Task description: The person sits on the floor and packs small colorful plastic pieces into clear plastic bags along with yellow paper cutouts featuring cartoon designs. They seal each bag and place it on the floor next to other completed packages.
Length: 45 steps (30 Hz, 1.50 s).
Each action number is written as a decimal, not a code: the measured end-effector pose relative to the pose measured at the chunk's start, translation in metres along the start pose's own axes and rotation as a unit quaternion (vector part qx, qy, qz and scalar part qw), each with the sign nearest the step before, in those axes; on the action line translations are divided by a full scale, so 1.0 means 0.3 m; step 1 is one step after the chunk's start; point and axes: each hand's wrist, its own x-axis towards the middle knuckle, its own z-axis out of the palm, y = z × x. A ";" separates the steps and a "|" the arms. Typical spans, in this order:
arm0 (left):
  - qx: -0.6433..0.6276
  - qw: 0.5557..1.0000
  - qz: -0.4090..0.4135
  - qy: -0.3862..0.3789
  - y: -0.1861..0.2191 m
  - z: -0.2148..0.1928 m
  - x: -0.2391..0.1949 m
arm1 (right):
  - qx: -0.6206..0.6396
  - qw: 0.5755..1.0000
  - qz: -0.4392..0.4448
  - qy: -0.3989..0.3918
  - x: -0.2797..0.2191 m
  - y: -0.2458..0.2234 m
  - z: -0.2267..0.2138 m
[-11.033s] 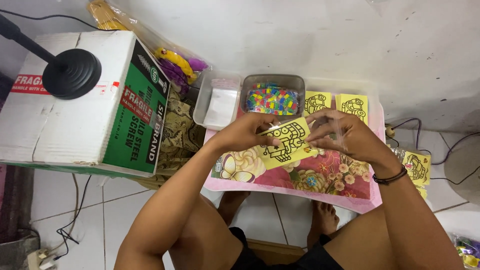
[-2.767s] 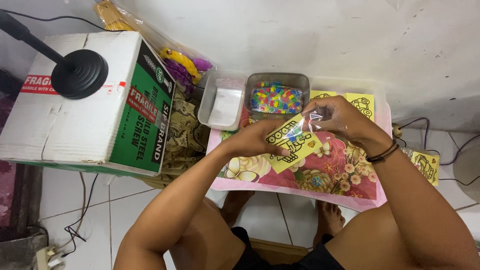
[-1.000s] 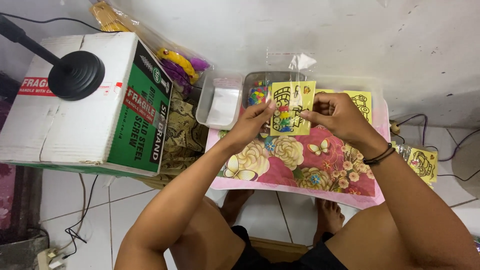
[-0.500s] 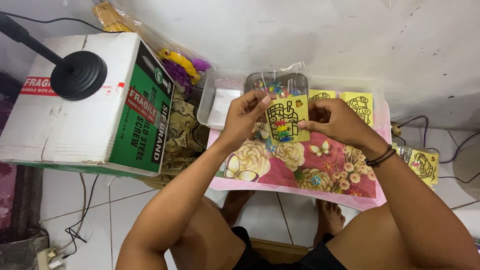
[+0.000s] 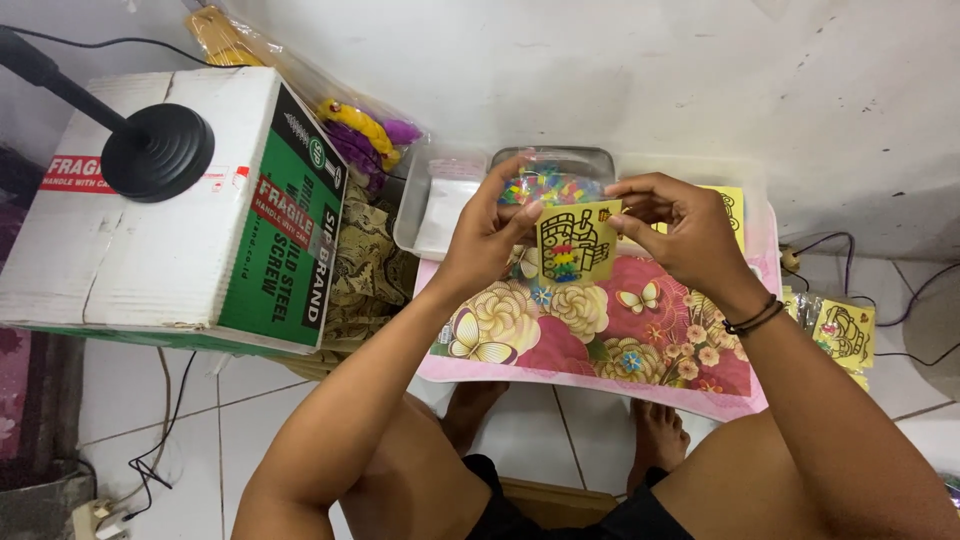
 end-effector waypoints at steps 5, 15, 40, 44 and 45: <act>0.073 0.996 0.053 0.020 0.036 0.015 -0.002 | 0.003 1.000 -0.005 0.011 0.004 0.011 -0.008; 0.307 0.937 0.130 0.104 -0.005 0.008 0.023 | 0.005 0.999 0.024 0.035 -0.003 0.037 -0.013; 0.174 0.985 -0.002 0.013 0.011 0.036 0.007 | 0.002 0.998 0.039 0.044 -0.001 0.058 -0.014; 0.175 0.984 0.003 0.042 -0.025 0.024 0.021 | 0.017 0.997 0.031 0.069 -0.020 0.020 0.009; 0.166 0.984 -0.012 0.061 -0.038 0.018 0.028 | 0.020 0.996 0.026 0.081 -0.024 0.011 0.014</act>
